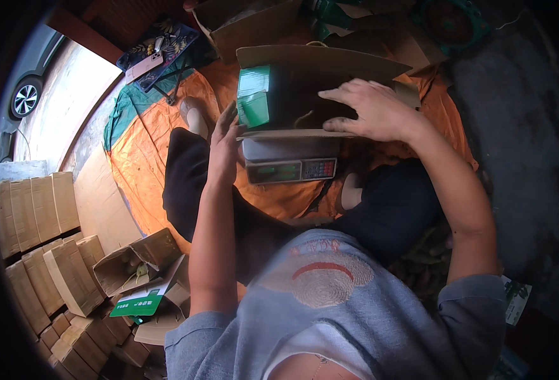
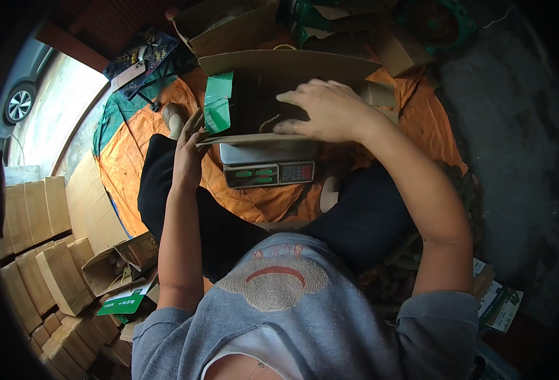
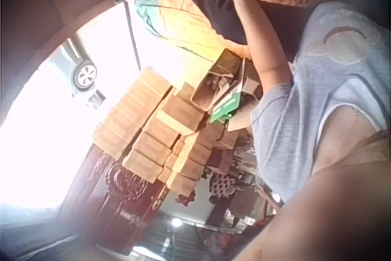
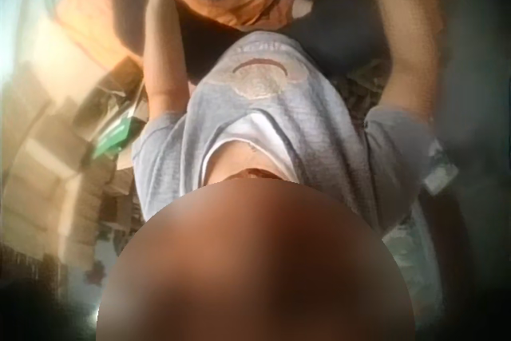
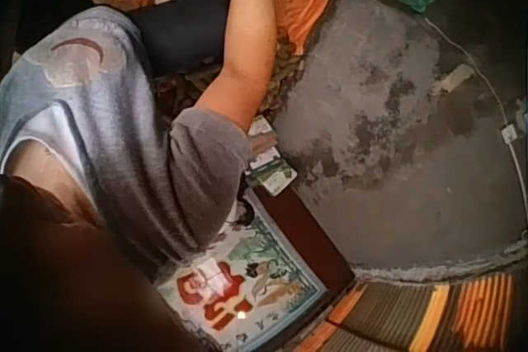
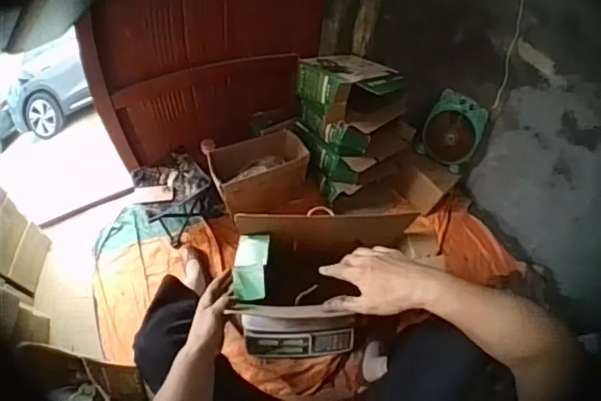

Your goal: Pick up radishes from a pile on the floor, place them into cardboard boxes, and weigh the boxes on a digital scale.

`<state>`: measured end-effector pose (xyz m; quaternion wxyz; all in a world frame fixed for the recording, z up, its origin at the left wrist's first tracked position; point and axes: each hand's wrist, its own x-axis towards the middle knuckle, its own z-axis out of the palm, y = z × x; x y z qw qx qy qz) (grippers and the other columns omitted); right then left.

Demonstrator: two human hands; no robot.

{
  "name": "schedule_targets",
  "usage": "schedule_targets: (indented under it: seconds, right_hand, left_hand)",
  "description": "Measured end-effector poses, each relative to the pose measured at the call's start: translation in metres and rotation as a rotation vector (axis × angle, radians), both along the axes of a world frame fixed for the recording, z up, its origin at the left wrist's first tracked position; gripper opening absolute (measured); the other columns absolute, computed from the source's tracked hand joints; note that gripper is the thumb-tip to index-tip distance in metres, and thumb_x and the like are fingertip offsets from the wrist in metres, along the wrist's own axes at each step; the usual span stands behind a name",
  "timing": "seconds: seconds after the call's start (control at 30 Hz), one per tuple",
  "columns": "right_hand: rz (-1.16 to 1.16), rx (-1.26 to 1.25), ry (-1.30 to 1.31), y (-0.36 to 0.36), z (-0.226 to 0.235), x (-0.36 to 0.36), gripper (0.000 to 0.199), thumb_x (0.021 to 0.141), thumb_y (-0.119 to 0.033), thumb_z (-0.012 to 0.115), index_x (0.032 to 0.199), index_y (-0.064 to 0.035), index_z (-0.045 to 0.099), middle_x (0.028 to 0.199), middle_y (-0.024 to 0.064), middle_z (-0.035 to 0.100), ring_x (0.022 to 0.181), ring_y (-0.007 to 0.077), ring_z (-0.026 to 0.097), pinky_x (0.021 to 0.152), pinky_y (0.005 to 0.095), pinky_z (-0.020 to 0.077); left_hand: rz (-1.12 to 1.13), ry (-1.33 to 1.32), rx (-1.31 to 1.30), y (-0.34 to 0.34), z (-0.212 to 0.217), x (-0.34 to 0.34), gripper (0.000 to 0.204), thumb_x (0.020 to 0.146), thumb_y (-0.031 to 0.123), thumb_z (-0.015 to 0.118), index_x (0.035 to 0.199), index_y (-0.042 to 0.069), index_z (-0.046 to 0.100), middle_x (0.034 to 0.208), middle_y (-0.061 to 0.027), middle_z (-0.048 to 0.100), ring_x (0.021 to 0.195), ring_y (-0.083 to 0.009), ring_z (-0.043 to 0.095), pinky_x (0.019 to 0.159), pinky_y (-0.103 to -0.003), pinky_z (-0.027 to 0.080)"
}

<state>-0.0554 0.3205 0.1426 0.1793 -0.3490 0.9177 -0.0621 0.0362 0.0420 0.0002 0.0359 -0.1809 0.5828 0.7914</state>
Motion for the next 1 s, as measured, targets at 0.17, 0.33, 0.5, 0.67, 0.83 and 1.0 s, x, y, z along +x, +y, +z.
schedule_targets:
  seconds: [0.17, 0.33, 0.5, 0.67, 0.83, 1.0]
  right_hand:
    - [-0.385, -0.38, -0.35, 0.054, -0.043, 0.041, 0.066, 0.078, -0.051, 0.078, 0.13, -0.0116, 0.064, 0.122, 0.0132, 0.068, 0.117, 0.0315, 0.06, 0.105, 0.0457, 0.0438]
    - [-0.169, -0.211, 0.271, 0.057, -0.044, 0.072, 0.045, 0.076, -0.029, 0.081, 0.116, -0.0123, 0.069, 0.111, 0.0062, 0.071, 0.109, 0.0268, 0.064, 0.098, 0.0418, 0.0481]
    - [-0.146, -0.406, 0.565, 0.056, -0.073, 0.065, 0.015, 0.077, -0.003, 0.061, 0.088, -0.0101, 0.068, 0.078, 0.0026, 0.068, 0.077, 0.0233, 0.068, 0.07, 0.0385, 0.0547]
    - [-0.13, -0.424, 0.53, 0.019, -0.08, 0.086, 0.01, 0.078, -0.005, 0.058, 0.082, -0.0112, 0.064, 0.071, 0.0028, 0.062, 0.071, 0.0214, 0.065, 0.062, 0.0358, 0.053]
    - [-0.155, -0.438, 0.496, 0.011, -0.077, 0.097, 0.008, 0.08, -0.007, 0.058, 0.082, -0.0105, 0.065, 0.072, 0.0032, 0.063, 0.071, 0.0212, 0.065, 0.063, 0.0359, 0.0534]
    - [-0.156, -0.507, 0.404, 0.029, -0.072, 0.094, 0.02, 0.079, -0.009, 0.071, 0.099, -0.0107, 0.072, 0.088, 0.0036, 0.071, 0.088, 0.0215, 0.07, 0.08, 0.0379, 0.0565]
  left_hand:
    - [-0.03, -0.008, 0.034, 0.006, -0.004, -0.002, 0.056, 0.098, 0.009, 0.048, 0.152, 0.003, 0.035, 0.15, -0.0131, 0.046, 0.135, -0.0233, 0.047, 0.11, -0.035, 0.039]
    - [-0.003, -0.052, 0.108, 0.017, 0.001, 0.001, 0.064, 0.091, 0.006, 0.05, 0.153, 0.009, 0.034, 0.149, -0.0072, 0.047, 0.124, -0.0197, 0.053, 0.103, -0.036, 0.043]
    - [-0.028, 0.029, 0.238, 0.01, -0.013, 0.004, 0.069, 0.088, 0.002, 0.053, 0.154, 0.011, 0.034, 0.153, -0.0133, 0.04, 0.13, -0.0231, 0.05, 0.094, -0.034, 0.049]
    - [0.076, -0.021, 0.417, -0.02, -0.004, 0.013, 0.073, 0.077, 0.007, 0.043, 0.149, 0.002, 0.037, 0.142, -0.0138, 0.052, 0.121, -0.0265, 0.055, 0.101, -0.043, 0.045]
    - [0.083, -0.008, 0.391, -0.031, -0.014, 0.028, 0.072, 0.077, 0.007, 0.041, 0.148, 0.002, 0.039, 0.142, -0.014, 0.053, 0.125, -0.0283, 0.053, 0.106, -0.046, 0.042]
    - [0.042, 0.046, 0.583, -0.025, -0.026, 0.026, 0.059, 0.09, 0.002, 0.045, 0.148, -0.004, 0.033, 0.142, -0.0246, 0.049, 0.123, -0.0374, 0.057, 0.101, -0.049, 0.049]
